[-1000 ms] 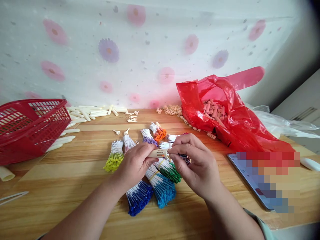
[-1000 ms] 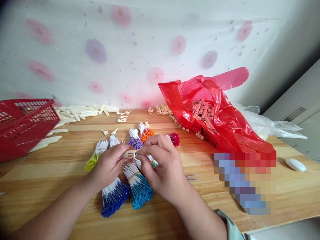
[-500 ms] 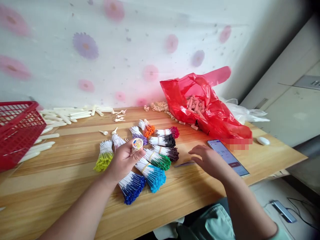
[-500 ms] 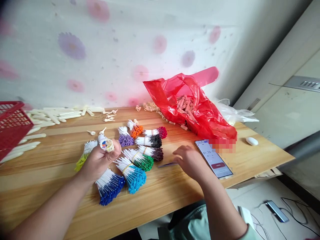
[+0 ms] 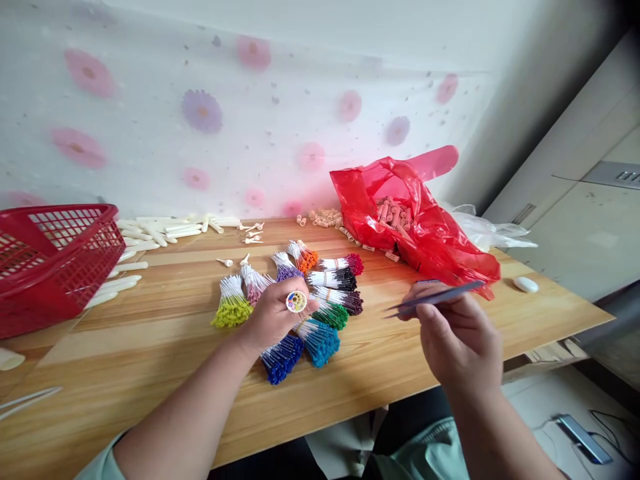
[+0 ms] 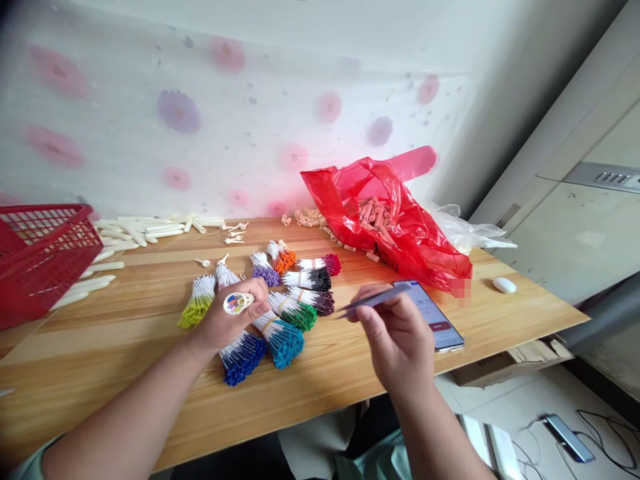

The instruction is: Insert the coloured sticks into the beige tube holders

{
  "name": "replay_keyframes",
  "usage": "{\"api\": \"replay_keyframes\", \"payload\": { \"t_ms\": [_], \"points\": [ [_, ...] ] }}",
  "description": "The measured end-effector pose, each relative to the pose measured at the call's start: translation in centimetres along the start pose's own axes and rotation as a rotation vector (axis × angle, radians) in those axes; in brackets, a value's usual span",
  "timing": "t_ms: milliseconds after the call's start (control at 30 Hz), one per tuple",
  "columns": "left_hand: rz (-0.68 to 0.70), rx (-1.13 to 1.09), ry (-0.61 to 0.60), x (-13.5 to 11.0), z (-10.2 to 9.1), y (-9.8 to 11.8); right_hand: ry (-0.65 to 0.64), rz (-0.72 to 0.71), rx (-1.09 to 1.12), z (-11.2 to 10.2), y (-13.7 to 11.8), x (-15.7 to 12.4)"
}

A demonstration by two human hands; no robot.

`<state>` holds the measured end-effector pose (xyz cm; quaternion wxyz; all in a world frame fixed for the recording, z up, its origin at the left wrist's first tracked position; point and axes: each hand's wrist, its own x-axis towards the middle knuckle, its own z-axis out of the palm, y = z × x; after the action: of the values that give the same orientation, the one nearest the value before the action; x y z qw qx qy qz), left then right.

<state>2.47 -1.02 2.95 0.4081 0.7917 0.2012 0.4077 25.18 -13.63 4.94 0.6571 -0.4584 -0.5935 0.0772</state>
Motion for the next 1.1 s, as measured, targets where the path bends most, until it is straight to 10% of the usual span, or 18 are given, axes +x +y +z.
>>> {"api": "replay_keyframes", "payload": {
  "t_ms": [167, 333, 1100],
  "points": [
    [0.075, 0.082, 0.069, 0.3, 0.0, 0.6, -0.037, -0.17, 0.042, 4.9, -6.1, 0.5],
    [0.157, 0.223, 0.155, 0.3, -0.1, 0.5, 0.037, -0.253, -0.009, 7.7, -6.4, 0.1],
    [0.262, 0.341, 0.201, 0.3, -0.3, -0.2, 0.065, -0.152, -0.095, 8.3, -6.5, 0.1]
  ]
}}
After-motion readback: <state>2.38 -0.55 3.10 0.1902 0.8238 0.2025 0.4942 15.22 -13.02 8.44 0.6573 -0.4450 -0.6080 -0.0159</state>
